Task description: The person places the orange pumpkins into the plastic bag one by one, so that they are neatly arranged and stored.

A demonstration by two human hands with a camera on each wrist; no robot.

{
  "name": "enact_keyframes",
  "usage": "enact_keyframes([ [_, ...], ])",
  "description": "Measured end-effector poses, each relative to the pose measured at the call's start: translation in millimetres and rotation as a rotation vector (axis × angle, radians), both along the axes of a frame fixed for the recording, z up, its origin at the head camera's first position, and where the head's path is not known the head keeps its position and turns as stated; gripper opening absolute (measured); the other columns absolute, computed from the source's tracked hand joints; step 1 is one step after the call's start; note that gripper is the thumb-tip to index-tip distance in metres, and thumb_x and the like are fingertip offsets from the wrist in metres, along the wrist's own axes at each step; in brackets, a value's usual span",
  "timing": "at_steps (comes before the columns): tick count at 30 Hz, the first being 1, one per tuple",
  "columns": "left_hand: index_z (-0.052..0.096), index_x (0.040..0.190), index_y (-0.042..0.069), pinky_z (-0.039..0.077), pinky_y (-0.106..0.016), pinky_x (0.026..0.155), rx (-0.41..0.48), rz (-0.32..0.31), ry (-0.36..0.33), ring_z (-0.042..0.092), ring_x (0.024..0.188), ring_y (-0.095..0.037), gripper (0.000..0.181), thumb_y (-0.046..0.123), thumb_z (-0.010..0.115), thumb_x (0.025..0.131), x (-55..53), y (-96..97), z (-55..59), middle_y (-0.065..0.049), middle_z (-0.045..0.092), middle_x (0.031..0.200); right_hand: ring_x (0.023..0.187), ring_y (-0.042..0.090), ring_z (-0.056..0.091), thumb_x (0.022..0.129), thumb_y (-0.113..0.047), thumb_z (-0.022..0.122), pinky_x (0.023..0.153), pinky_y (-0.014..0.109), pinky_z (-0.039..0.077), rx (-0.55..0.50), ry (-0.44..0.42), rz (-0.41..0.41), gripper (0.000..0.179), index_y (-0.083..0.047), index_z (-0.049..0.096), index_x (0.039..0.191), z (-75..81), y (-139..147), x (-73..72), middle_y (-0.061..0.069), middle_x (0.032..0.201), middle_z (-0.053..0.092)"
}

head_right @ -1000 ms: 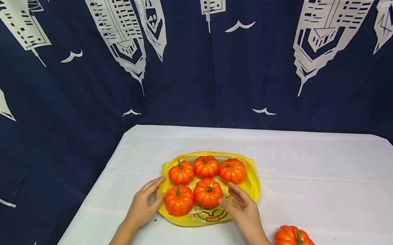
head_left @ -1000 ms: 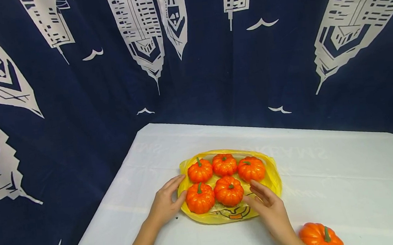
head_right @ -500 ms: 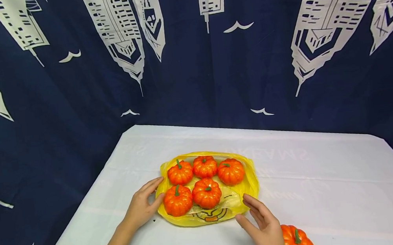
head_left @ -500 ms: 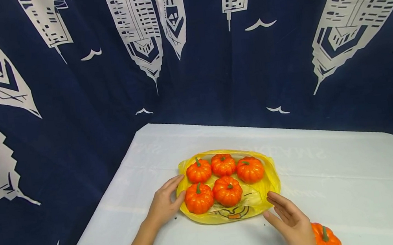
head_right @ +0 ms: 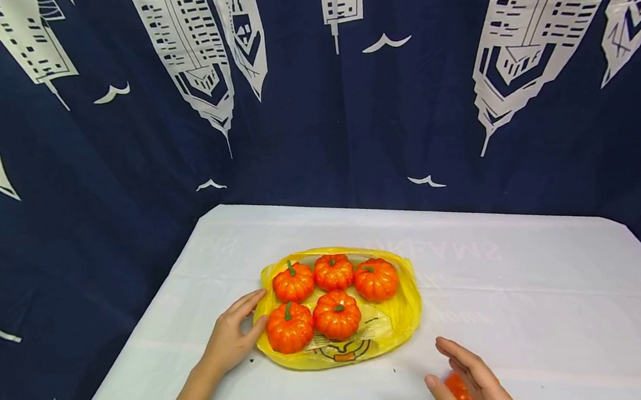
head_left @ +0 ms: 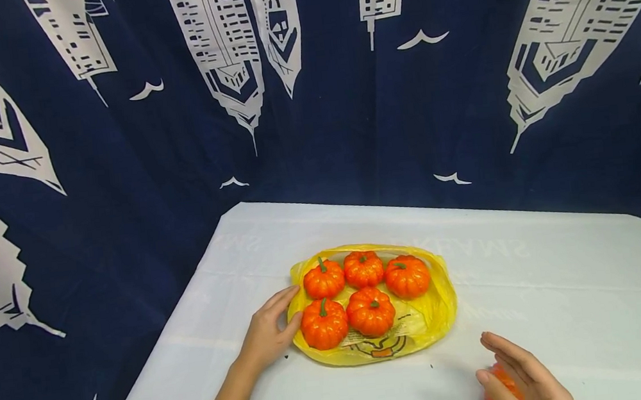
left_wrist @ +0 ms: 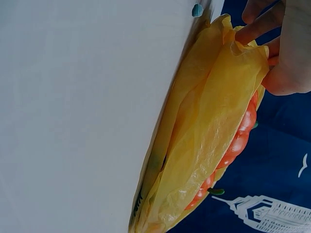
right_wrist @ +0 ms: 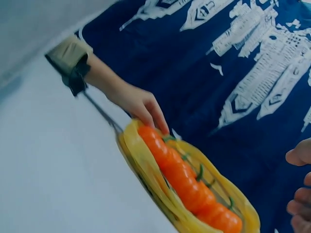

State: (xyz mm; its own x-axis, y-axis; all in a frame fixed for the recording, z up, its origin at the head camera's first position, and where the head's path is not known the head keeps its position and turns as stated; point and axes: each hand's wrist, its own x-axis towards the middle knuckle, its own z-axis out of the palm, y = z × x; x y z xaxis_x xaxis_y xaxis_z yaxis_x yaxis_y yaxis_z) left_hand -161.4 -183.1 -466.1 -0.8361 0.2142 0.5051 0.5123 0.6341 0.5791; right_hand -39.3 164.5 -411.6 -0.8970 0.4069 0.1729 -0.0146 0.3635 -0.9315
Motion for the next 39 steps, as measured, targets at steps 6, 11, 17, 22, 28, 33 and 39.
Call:
enact_keyframes([
  [6,0.060,0.131,0.003,0.046,-0.045,0.101,0.007,0.000,-0.002,0.055,0.123,-0.030,0.047,0.010,0.071,0.086,-0.7,0.4,-0.2,-0.012,0.059,0.132,0.130,0.008,0.045,0.090,-0.014,0.071,0.113,0.029,0.032,0.127,-0.078,-0.107,0.051,-0.014,0.055,0.138,-16.2,27,3.6,0.007,0.136,0.055],
  [11,0.060,0.131,0.003,0.046,-0.045,0.100,0.010,-0.001,-0.003,0.055,0.123,-0.030,0.047,0.010,0.071,0.086,-0.9,0.7,-0.5,-0.012,0.059,0.132,0.130,0.006,0.041,0.087,-0.006,0.073,0.119,0.043,0.017,0.095,-0.011,-0.130,0.053,-0.010,0.056,0.137,-37.4,50,4.3,0.013,0.135,0.055],
  [17,0.061,0.131,0.003,0.046,-0.045,0.100,0.003,0.001,-0.004,0.055,0.122,-0.030,0.047,0.010,0.072,0.086,-0.2,0.8,-0.3,-0.013,0.060,0.132,0.142,0.033,0.026,0.088,-0.014,0.073,0.116,0.057,0.010,0.106,-0.129,-0.120,0.060,-0.001,0.049,0.141,-59.6,76,-1.3,0.028,0.143,0.042],
  [22,0.061,0.131,0.003,0.046,-0.045,0.100,0.008,-0.001,-0.005,0.055,0.122,-0.030,0.047,0.010,0.072,0.086,0.2,0.4,-0.5,-0.013,0.060,0.132,0.144,0.040,0.018,0.092,-0.017,0.068,0.115,0.060,0.009,0.133,-0.177,-0.056,0.064,0.003,0.040,0.145,-81.7,90,-0.1,0.033,0.145,0.036],
  [28,0.061,0.131,0.003,0.046,-0.045,0.100,0.005,-0.003,-0.002,0.055,0.123,-0.030,0.047,0.010,0.071,0.086,-0.4,-0.1,-1.3,-0.012,0.060,0.132,0.145,0.017,0.023,0.094,-0.036,0.065,0.112,0.014,0.020,0.118,-0.260,-0.059,0.069,-0.009,0.036,0.150,-100.3,98,2.5,0.019,0.149,0.037],
  [33,0.061,0.131,0.003,0.046,-0.045,0.100,0.005,-0.006,-0.006,0.055,0.123,-0.030,0.046,0.011,0.071,0.087,-0.4,0.0,-1.8,-0.012,0.059,0.132,0.142,0.034,0.028,0.087,-0.055,0.064,0.086,0.015,0.051,-0.064,-0.388,0.017,0.086,-0.019,0.026,0.155,-111.6,106,2.6,0.011,0.159,0.023],
  [39,0.061,0.131,0.003,0.047,-0.045,0.100,0.001,0.003,-0.002,0.056,0.122,-0.030,0.047,0.011,0.071,0.086,-0.4,0.1,-1.9,-0.012,0.060,0.131,0.134,0.042,0.036,0.081,-0.061,0.067,0.078,0.032,0.059,-0.094,-0.466,0.033,0.099,-0.018,0.020,0.156,-116.1,110,-3.0,0.016,0.160,0.018],
])
